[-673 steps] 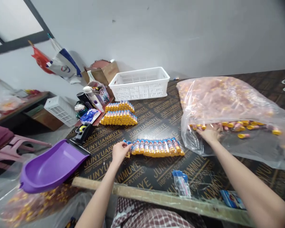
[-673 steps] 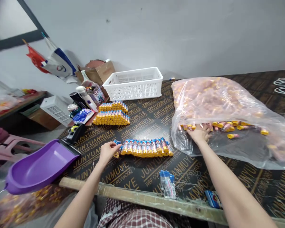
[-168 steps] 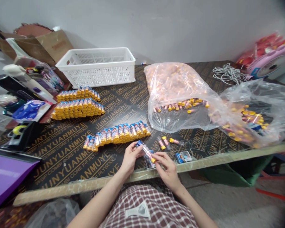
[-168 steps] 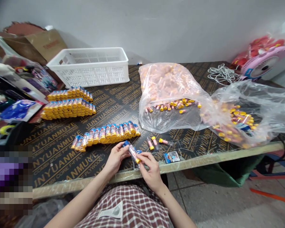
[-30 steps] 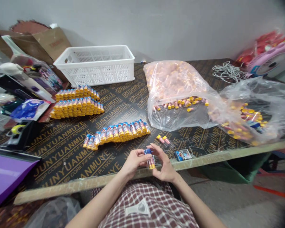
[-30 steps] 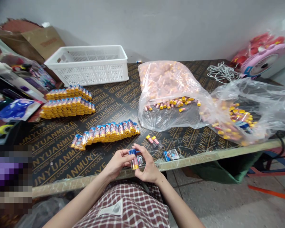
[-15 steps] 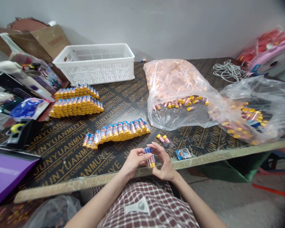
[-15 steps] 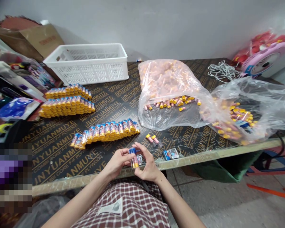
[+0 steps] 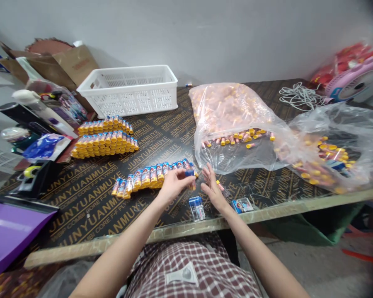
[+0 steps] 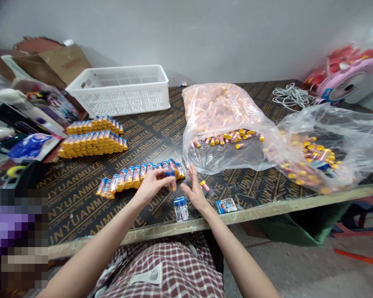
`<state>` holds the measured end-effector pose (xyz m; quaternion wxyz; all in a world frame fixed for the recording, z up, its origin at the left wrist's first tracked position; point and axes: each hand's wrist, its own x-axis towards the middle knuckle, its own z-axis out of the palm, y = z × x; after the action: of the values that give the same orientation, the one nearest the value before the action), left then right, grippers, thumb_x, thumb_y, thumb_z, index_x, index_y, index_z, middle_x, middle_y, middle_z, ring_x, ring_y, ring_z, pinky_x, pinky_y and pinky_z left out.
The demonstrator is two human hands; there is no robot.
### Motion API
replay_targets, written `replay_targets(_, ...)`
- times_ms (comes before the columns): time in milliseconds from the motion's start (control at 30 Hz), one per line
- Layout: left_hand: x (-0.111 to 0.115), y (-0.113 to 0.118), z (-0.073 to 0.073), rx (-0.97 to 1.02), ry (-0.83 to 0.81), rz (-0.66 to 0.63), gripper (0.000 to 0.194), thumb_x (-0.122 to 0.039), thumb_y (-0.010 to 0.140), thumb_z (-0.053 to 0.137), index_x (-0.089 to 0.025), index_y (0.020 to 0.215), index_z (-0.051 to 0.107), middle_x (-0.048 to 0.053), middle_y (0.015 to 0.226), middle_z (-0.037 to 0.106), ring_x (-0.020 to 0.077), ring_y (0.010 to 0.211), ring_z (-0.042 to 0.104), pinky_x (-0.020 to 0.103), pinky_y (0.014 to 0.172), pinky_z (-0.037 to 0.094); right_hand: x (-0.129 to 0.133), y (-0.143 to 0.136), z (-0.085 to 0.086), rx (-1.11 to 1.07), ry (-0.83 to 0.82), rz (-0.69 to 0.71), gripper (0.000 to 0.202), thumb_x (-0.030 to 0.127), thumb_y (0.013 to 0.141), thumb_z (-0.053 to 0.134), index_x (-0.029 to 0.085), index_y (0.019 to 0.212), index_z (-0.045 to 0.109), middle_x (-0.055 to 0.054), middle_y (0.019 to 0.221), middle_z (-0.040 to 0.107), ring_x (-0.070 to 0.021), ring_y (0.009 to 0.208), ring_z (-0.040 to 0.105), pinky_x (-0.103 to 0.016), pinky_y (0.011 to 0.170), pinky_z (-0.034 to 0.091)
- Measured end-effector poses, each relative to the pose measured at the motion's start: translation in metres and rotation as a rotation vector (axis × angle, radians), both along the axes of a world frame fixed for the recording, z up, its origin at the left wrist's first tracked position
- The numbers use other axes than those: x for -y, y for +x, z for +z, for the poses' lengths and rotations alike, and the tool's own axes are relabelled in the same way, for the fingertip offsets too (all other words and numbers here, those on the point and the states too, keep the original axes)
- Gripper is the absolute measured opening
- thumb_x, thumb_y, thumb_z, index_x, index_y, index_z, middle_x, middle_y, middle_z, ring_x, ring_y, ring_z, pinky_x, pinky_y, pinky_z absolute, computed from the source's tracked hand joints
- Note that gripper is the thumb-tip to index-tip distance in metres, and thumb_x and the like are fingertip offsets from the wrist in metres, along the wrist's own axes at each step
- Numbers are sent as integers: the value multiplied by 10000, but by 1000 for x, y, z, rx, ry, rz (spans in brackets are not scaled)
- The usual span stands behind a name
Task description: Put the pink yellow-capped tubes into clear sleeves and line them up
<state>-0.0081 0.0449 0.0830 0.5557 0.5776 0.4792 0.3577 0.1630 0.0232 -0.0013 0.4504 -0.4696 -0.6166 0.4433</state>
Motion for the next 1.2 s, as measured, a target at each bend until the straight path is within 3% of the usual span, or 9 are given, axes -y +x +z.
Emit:
replay_targets(167, -51, 4, 10, -670, 334, 146, 482, -305, 718, 633, -146, 1153, 499, 45, 720, 653, 214, 718, 618, 291, 680, 430, -46, -10, -14, 97, -97, -78, 689, 581, 870, 360, 245, 1436, 157, -113, 1420, 355, -224, 1315, 339, -457, 1076, 252)
replay_targets(267, -66, 8, 6, -932, 349, 68, 492, -343, 748, 611, -149, 1177, 469, 120, 857, 676, 270, 836, 633, 317, 714, 429, -52, -15, -19, 112, -83, -73, 672, 578, 871, 365, 233, 1427, 212, -112, 1315, 480, -218, 1246, 423, -452, 1065, 268)
replay_targets(400, -69, 11, 8, -1104, 346, 18, 462, -433, 792, 561, -138, 1141, 492, 171, 939, 669, 289, 890, 630, 314, 722, 419, -49, -16, -20, 121, -74, -86, 654, 568, 881, 347, 223, 1423, 225, -108, 1272, 518, -212, 1207, 461, -447, 1046, 300)
replay_targets(533, -45, 12, 13, -1041, 448, 152, 377, -455, 870, 428, -168, 1086, 543, 124, 867, 675, 246, 824, 630, 297, 705, 395, -44, -14, -11, 120, -56, -111, 609, 541, 887, 363, 232, 1404, 274, -98, 1227, 558, -210, 1143, 522, -431, 1013, 351)
replay_targets(600, -23, 13, 3, -937, 453, 105, 313, -426, 886, 406, -192, 937, 608, 82, 811, 672, 207, 771, 620, 275, 685, 381, -40, -7, -4, 111, -36, -138, 576, 521, 890, 372, 237, 1388, 306, -98, 1245, 547, -207, 1140, 524, -404, 987, 382)
replay_targets(700, 10, 12, -29, -841, 358, -144, 204, -376, 813, 554, -197, 773, 645, 55, 767, 659, 192, 723, 600, 263, 645, 367, -34, 12, 3, 219, 65, -242, 505, 479, 900, 370, 219, 1332, 397, -105, 1212, 566, -205, 1061, 566, -363, 887, 455)
replay_targets(767, 27, 11, -56, -846, 277, -224, 187, -370, 722, 664, -190, 773, 648, 58, 777, 644, 203, 730, 590, 265, 627, 358, -30, 27, 5, 368, 144, -319, 453, 455, 892, 396, 190, 1244, 497, -107, 1110, 611, -206, 960, 599, -343, 797, 487)
replay_targets(900, 41, 8, -89, -785, 224, -158, 118, -279, 712, 681, -191, 763, 621, 32, 782, 628, 178, 738, 575, 251, 634, 347, -22, 47, 0, 555, 180, -345, 348, 411, 804, 551, 157, 1027, 637, -85, 850, 651, -228, 815, 593, -370, 752, 475)
replay_targets(1200, 45, 6, -89, -764, 212, -141, 103, -202, 808, 541, -195, 753, 628, 41, 797, 649, 174, 753, 584, 257, 680, 354, -2, 30, -7, 801, 190, -255, 294, 227, 729, 606, 211, 1021, 625, -79, 796, 645, -252, 816, 545, -349, 731, 440)
